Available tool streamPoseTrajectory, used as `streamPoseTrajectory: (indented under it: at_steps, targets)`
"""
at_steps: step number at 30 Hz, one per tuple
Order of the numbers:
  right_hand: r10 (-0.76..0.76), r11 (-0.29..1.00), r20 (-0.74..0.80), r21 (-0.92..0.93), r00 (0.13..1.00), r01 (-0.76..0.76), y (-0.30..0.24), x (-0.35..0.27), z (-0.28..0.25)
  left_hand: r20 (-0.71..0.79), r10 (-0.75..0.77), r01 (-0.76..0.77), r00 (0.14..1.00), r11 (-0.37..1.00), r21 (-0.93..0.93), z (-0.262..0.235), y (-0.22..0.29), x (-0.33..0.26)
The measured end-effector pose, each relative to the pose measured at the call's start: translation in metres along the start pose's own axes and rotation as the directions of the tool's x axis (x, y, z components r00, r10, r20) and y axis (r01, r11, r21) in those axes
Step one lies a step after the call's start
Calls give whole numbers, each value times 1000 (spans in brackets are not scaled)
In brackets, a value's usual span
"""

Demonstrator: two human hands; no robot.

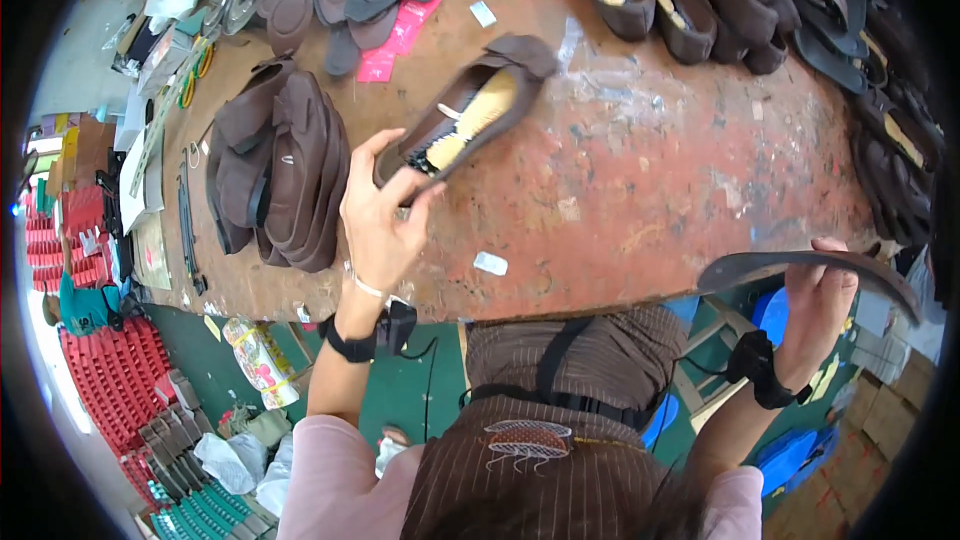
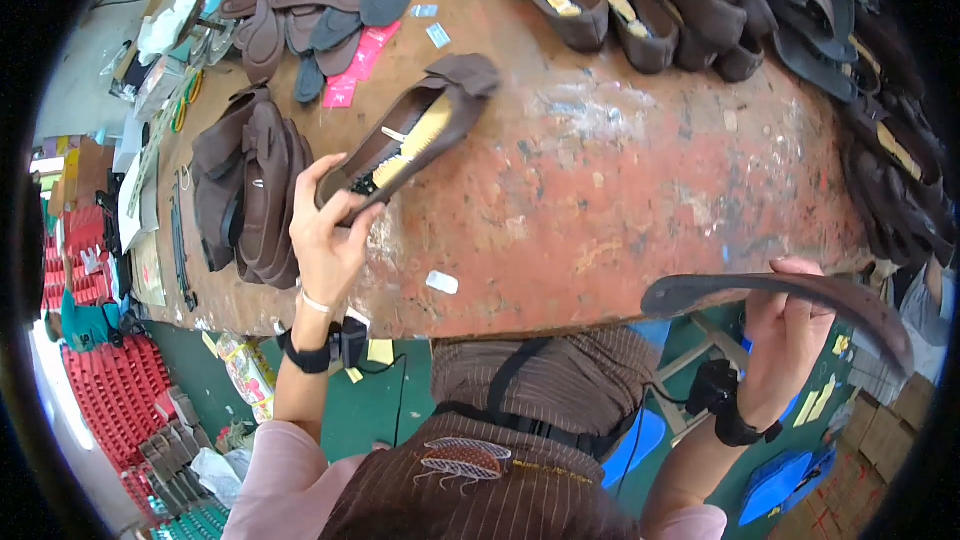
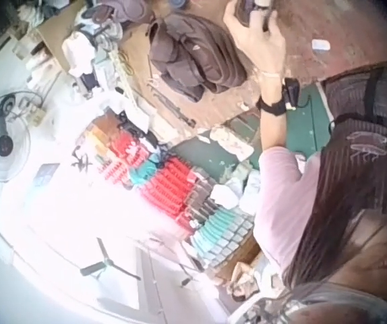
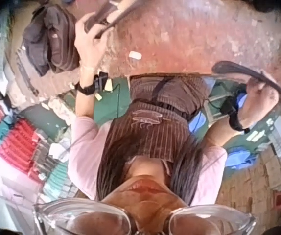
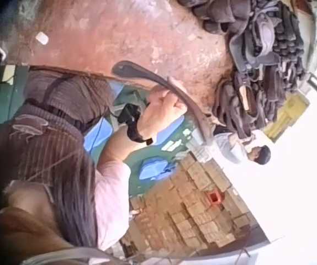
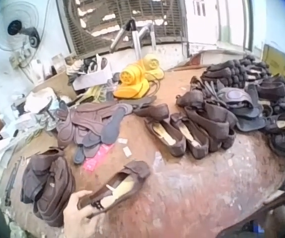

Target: Sort shoe components, use a pressing machine, and assemble insoles into shoe outers.

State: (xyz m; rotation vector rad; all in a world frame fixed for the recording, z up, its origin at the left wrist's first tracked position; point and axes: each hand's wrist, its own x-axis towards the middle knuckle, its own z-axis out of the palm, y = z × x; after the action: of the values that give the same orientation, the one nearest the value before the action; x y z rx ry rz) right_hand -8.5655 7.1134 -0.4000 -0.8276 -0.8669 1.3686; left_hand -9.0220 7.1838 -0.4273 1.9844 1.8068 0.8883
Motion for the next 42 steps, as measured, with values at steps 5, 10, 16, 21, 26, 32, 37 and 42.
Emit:
streamPoseTrajectory:
  at_steps: [5,10,16,21,26,32,37,42]
  targets:
    - [-57,988,-546,-152,835,-31,23,12,91,179,273,-264,945,962,-71,-1,6,-45]
    - [111,913,-350,-333,930,-235,24,21,71,245,189,-182,951,982,-50,20,-23,-77]
    - [-42,170,590,-791,806,588,83,62,137,76,176,-153,981,957,-248,50,-45,-92]
    - [-3,364,636,-718,771,593,164,51,165,73,145,-114,987,940,-323,60,-44,-93]
    - [105,440,662,-700,742,562,181,51,181,18,163,-144,986,912,-384,61,-45,-95]
    - [140,506,663,-686,736,522,189,49,190,45,203,-173,978,916,-362,59,-50,-97]
    - [195,461,667,-710,719,533,193,55,189,33,196,-163,980,889,-429,64,-51,-94]
    - [264,438,668,-726,696,531,195,60,199,60,215,-173,975,899,-402,55,-57,-86]
